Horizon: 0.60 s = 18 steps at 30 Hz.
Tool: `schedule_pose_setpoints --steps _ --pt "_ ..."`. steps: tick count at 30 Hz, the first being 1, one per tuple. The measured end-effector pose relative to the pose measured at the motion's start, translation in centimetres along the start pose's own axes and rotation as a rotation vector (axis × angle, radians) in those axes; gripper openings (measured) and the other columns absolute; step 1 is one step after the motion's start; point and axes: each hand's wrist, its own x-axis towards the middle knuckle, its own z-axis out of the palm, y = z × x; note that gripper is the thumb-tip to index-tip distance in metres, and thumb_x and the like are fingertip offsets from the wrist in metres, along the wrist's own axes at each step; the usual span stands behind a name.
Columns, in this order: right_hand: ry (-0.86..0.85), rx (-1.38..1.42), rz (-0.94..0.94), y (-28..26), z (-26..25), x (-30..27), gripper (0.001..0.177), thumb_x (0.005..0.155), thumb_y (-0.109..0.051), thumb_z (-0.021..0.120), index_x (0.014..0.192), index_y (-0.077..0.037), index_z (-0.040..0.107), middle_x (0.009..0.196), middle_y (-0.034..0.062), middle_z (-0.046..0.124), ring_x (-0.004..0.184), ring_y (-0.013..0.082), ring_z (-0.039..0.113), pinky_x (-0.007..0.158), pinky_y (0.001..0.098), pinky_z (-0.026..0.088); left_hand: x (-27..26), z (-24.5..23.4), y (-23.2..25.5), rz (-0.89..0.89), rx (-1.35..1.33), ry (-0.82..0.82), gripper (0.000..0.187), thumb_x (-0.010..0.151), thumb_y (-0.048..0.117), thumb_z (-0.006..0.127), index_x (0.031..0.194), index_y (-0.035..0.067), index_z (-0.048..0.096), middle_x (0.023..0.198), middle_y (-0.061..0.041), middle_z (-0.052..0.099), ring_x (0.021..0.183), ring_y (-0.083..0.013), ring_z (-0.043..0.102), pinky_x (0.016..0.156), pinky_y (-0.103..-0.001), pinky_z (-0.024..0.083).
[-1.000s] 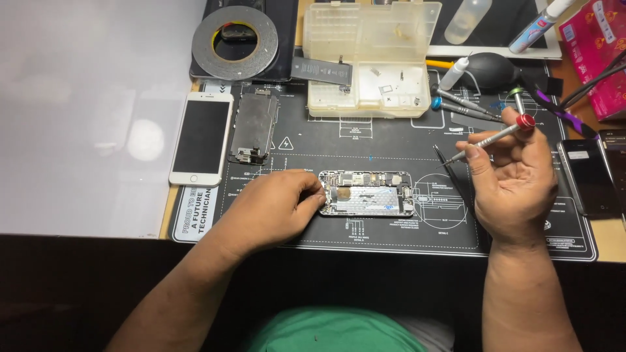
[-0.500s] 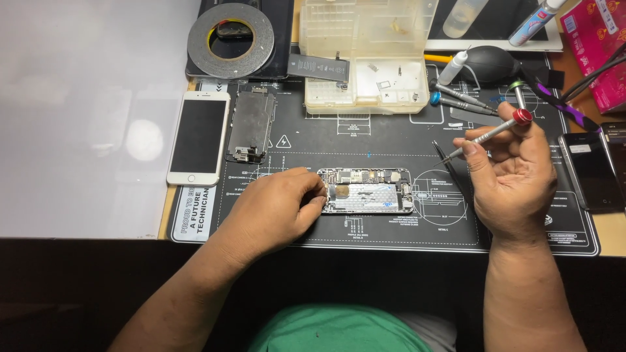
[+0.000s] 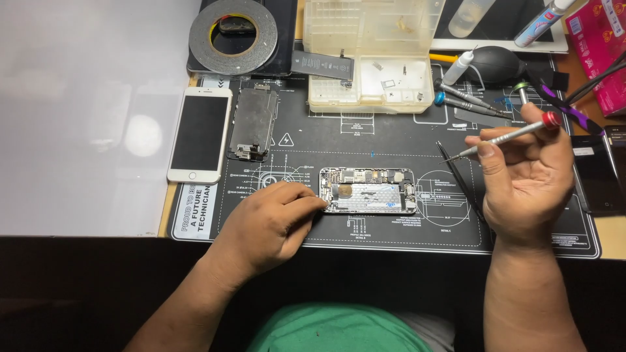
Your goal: The person uses a screwdriver to remove screws from a disassembled smartphone motherboard placed on a work mat. They then use tweezers to handle small components and connectors on the board, occasionally picking up screws from a nearby parts tray.
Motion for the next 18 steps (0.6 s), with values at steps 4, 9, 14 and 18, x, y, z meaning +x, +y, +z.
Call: schedule_pose_setpoints --steps 4,9,14,18 --pt "0.036 0.030 -0.008 -1.6 1.0 -0.7 0.047 0.109 0.006 0.063 0.149 0.006 0.039 0.113 0.0285 0.062 0.100 0.0357 0.070 0.097 0.0381 0.059 -0.5 0.5 -0.9 0.048 -0.037 0.026 0.025 0.089 0.000 0.068 0.113 0.005 0.072 0.101 -0.007 0.068 0.088 -0.0241 0.066 0.076 -0.034 0.057" --pt "-0.019 0.234 -0.075 -3.8 3.9 -2.5 0.070 0.101 0.014 0.061 0.156 -0.004 0.021 0.106 0.0307 0.065 0.093 0.0358 0.071 0.090 0.0418 0.065 -0.9 0.8 -1.1 0.090 0.010 0.019 0.021 0.093 0.005 0.069 0.113 0.006 0.074 0.101 -0.009 0.067 0.083 -0.0261 0.061 0.069 -0.037 0.054" --pt "-0.197 0.244 -0.137 -5.6 7.2 -3.4 0.080 0.098 0.018 0.058 0.158 -0.014 0.016 0.101 0.0367 0.066 0.090 0.0398 0.074 0.094 0.0484 0.067 -0.8 0.9 -0.9 0.123 0.002 0.081 0.016 0.095 0.006 0.069 0.110 0.003 0.073 0.098 -0.009 0.067 0.081 -0.0273 0.063 0.067 -0.038 0.054" --pt "-0.292 0.129 -0.232 -4.3 8.7 -4.3 0.066 0.102 0.011 0.063 0.154 -0.005 0.026 0.136 0.0131 0.043 0.104 0.0342 0.077 0.097 0.0469 0.072 -0.8 1.0 -0.7 0.120 0.024 0.112 0.013 0.099 0.009 0.067 0.109 0.003 0.072 0.097 -0.009 0.066 0.080 -0.0285 0.062 0.068 -0.039 0.052"
